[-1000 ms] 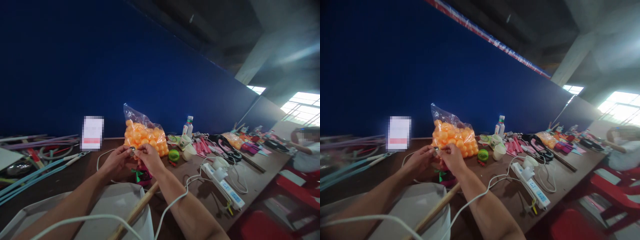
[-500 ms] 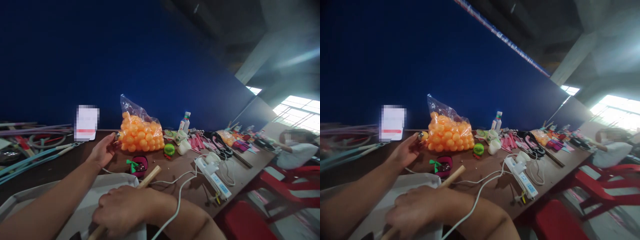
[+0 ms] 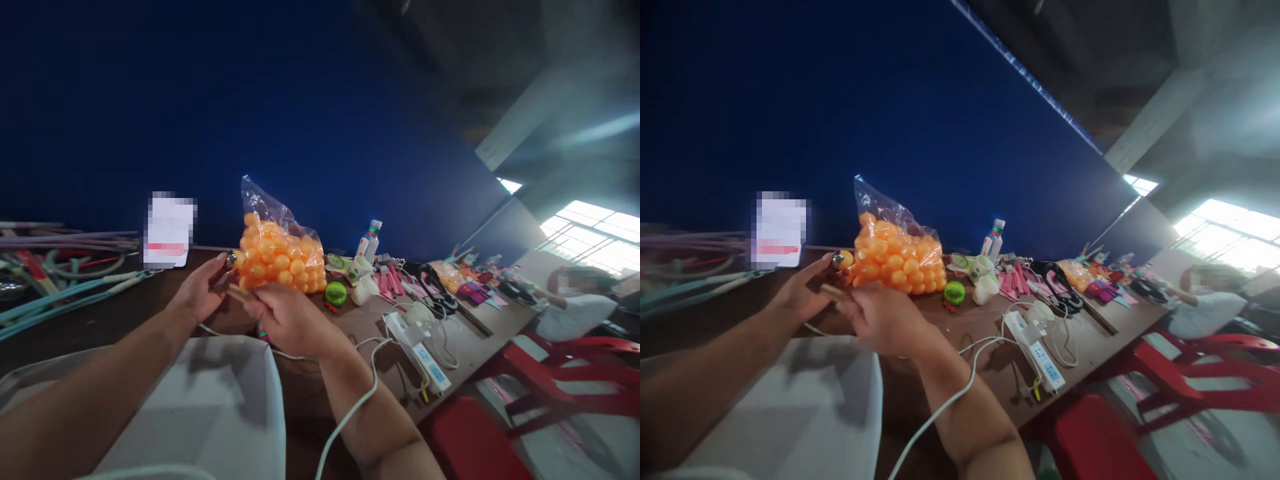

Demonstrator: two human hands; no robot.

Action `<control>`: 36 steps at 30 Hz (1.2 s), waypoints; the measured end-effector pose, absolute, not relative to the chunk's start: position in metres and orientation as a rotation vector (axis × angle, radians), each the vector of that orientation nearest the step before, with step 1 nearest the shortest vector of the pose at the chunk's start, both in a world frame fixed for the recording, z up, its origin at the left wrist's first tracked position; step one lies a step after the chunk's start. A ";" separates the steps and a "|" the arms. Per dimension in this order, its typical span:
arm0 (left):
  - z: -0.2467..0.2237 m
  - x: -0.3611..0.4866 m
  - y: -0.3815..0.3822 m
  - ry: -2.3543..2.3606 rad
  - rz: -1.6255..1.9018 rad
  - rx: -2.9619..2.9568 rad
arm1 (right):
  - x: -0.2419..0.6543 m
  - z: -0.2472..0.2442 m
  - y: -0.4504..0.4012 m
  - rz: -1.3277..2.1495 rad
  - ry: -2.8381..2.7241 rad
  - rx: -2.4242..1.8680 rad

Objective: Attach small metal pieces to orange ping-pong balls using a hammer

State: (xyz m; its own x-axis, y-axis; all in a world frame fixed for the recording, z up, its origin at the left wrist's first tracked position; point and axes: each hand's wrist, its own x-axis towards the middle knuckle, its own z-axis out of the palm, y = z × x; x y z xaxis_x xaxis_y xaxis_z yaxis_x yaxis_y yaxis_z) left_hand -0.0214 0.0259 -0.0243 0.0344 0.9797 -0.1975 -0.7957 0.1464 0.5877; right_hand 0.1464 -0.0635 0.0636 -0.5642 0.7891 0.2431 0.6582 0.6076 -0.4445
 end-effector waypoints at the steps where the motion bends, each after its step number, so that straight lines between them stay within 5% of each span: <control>1: -0.026 -0.021 0.026 0.624 1.416 0.374 | 0.148 0.061 -0.059 0.431 -2.349 -1.177; 10: -0.030 -0.020 0.025 0.595 1.379 0.460 | 0.147 0.033 -0.037 0.087 -2.066 -1.245; 36: -0.034 -0.018 0.031 0.582 1.380 0.455 | 0.145 0.027 -0.035 0.004 -2.138 -1.344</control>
State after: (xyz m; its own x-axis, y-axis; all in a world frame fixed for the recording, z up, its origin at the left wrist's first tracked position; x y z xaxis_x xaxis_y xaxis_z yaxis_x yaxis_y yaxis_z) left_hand -0.0182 0.0308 -0.0337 0.0895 0.9891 -0.1167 -0.7740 0.1428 0.6169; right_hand 0.1453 -0.0346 0.0268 -0.3016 0.8193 0.4877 0.8174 0.4855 -0.3101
